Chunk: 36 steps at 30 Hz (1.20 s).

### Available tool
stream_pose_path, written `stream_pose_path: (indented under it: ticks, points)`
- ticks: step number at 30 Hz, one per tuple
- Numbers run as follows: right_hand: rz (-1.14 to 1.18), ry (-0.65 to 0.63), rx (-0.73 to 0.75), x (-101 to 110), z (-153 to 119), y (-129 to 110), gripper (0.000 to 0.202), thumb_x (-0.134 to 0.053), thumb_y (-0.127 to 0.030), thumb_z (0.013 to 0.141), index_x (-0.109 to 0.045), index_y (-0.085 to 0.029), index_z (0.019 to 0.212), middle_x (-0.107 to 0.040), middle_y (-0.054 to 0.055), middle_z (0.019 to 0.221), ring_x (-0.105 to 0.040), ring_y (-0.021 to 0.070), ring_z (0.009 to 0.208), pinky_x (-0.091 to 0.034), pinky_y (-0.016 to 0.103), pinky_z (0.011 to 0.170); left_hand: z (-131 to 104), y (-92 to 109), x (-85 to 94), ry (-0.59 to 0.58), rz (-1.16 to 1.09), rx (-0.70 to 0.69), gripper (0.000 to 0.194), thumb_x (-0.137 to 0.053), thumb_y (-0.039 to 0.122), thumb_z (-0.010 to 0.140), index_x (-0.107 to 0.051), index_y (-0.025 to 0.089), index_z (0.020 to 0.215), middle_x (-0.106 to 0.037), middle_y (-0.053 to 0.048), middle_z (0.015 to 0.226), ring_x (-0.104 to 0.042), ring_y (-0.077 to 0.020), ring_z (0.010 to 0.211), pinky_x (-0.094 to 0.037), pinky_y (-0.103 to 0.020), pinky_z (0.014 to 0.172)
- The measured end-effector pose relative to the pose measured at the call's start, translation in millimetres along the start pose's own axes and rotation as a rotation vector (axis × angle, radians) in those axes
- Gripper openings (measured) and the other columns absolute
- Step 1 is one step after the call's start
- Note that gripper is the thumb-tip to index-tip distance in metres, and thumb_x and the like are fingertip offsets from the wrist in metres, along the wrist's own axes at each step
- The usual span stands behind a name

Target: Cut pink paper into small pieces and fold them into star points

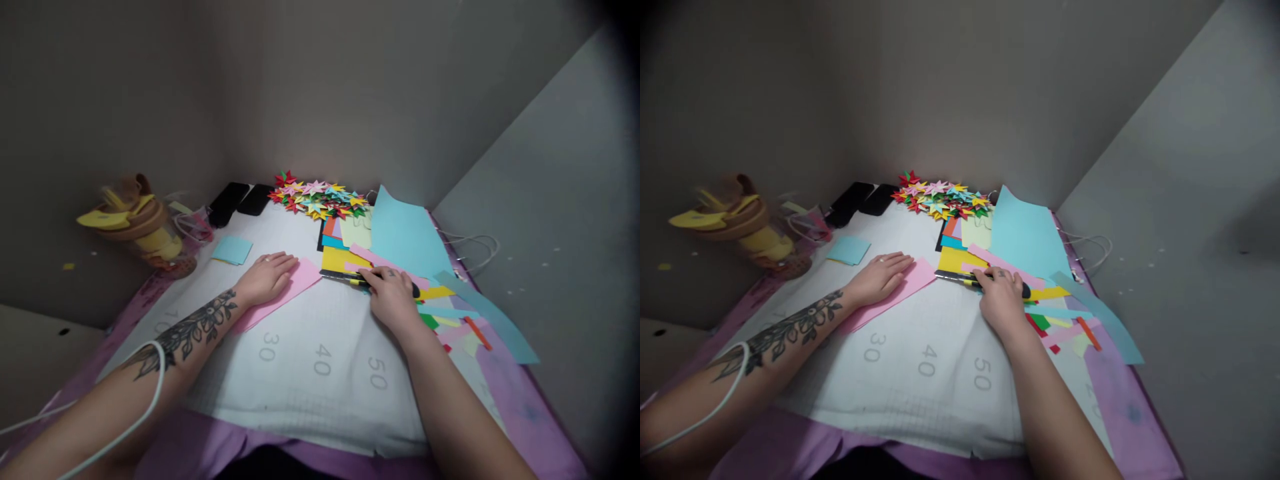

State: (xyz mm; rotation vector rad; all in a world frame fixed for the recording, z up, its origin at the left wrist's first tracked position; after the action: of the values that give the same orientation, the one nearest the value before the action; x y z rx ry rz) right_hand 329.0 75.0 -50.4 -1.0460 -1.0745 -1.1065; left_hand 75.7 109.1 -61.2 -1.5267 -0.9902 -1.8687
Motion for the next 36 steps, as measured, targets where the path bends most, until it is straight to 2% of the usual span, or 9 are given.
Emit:
stream_pose_path:
  ticks: [7,13,19,24,28,31,34,36]
  points:
    - [-0.009,-0.016,0.035,-1,-2,-13,0.052,-0.045,-0.004,0.078,-0.061,-0.026,0.122,-0.06,0.009,0.116,-0.048,0.0252,0.11,-0.024,0.046,0.101,0,-1,-1.6,0.001,0.013,-0.001,0.048,-0.027,0.034,0.095,-0.044,0.023,0.139,-0.047,-0.004,0.143,-0.039,-0.0245,0.132,-0.033,-0.044,0.106]
    - [0.057,-0.077,0.138,-7,-7,-54,0.051,-0.042,-0.005,0.081,-0.06,-0.026,0.123,-0.058,0.011,0.119,-0.046,0.0261,0.113,-0.016,0.051,0.105,0,0,-1.4,-0.004,0.021,-0.005,0.047,-0.028,0.034,0.095,-0.046,0.022,0.137,-0.048,-0.005,0.143,-0.039,-0.0248,0.133,-0.033,-0.045,0.107]
    - [0.113,-0.138,0.27,-9,-16,-93,0.054,-0.042,-0.004,0.08,-0.058,-0.028,0.126,-0.058,0.01,0.12,-0.046,0.0246,0.114,-0.015,0.052,0.107,0,3,-0.3,0.023,0.04,-0.016,0.046,-0.033,0.03,0.093,-0.046,0.02,0.136,-0.048,-0.007,0.142,-0.039,-0.0251,0.132,-0.033,-0.045,0.107]
    - [0.106,-0.165,0.292,-10,-18,-98,0.059,-0.041,-0.001,0.078,-0.056,-0.028,0.128,-0.057,0.01,0.121,-0.045,0.0245,0.115,-0.013,0.054,0.107,0,9,5.1,0.071,0.029,-0.08,0.033,-0.037,0.031,0.094,-0.061,0.021,0.115,-0.061,-0.008,0.123,-0.05,-0.0225,0.117,-0.037,-0.041,0.101]
    - [0.106,-0.156,0.294,-12,-18,-96,0.06,-0.041,0.0,0.077,-0.056,-0.028,0.128,-0.058,0.01,0.12,-0.045,0.0249,0.115,-0.012,0.056,0.107,-6,9,5.3,0.031,0.006,-0.127,0.033,-0.037,0.031,0.095,-0.067,0.021,0.102,-0.065,-0.008,0.108,-0.058,-0.0201,0.102,-0.043,-0.037,0.093]
    - [0.097,-0.147,0.3,-12,-17,-96,0.059,-0.041,0.0,0.077,-0.057,-0.028,0.127,-0.058,0.011,0.12,-0.045,0.0257,0.115,-0.011,0.058,0.106,-16,6,4.2,-0.014,-0.007,-0.16,0.037,-0.033,0.029,0.096,-0.062,0.021,0.117,-0.061,-0.009,0.124,-0.055,-0.0202,0.113,-0.04,-0.037,0.099]
    - [0.077,-0.153,0.311,-11,-17,-99,0.06,-0.04,0.0,0.077,-0.056,-0.028,0.128,-0.058,0.011,0.121,-0.045,0.0258,0.115,-0.011,0.058,0.106,-26,2,0.7,-0.082,0.019,-0.14,0.045,-0.031,0.03,0.095,-0.044,0.023,0.138,-0.044,-0.008,0.145,-0.038,-0.0235,0.134,-0.03,-0.046,0.108]
    - [0.066,-0.154,0.323,-9,-16,-103,0.06,-0.041,-0.001,0.077,-0.055,-0.028,0.128,-0.057,0.011,0.122,-0.044,0.0261,0.115,-0.01,0.059,0.106,-29,0,-2.0,-0.129,0.03,-0.112,0.049,-0.029,0.03,0.095,-0.035,0.022,0.144,-0.036,-0.007,0.151,-0.029,-0.0248,0.139,-0.025,-0.051,0.111]
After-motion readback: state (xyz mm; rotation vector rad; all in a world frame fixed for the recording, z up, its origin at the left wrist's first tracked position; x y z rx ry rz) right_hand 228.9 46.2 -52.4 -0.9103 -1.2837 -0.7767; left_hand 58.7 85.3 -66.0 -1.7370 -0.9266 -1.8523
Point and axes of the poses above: each hand's wrist, its own z-axis towards the middle knuckle, its own x-axis out of the back of the hand, y = z × x, the point moved 7 cm from there along z, towards the middle knuckle
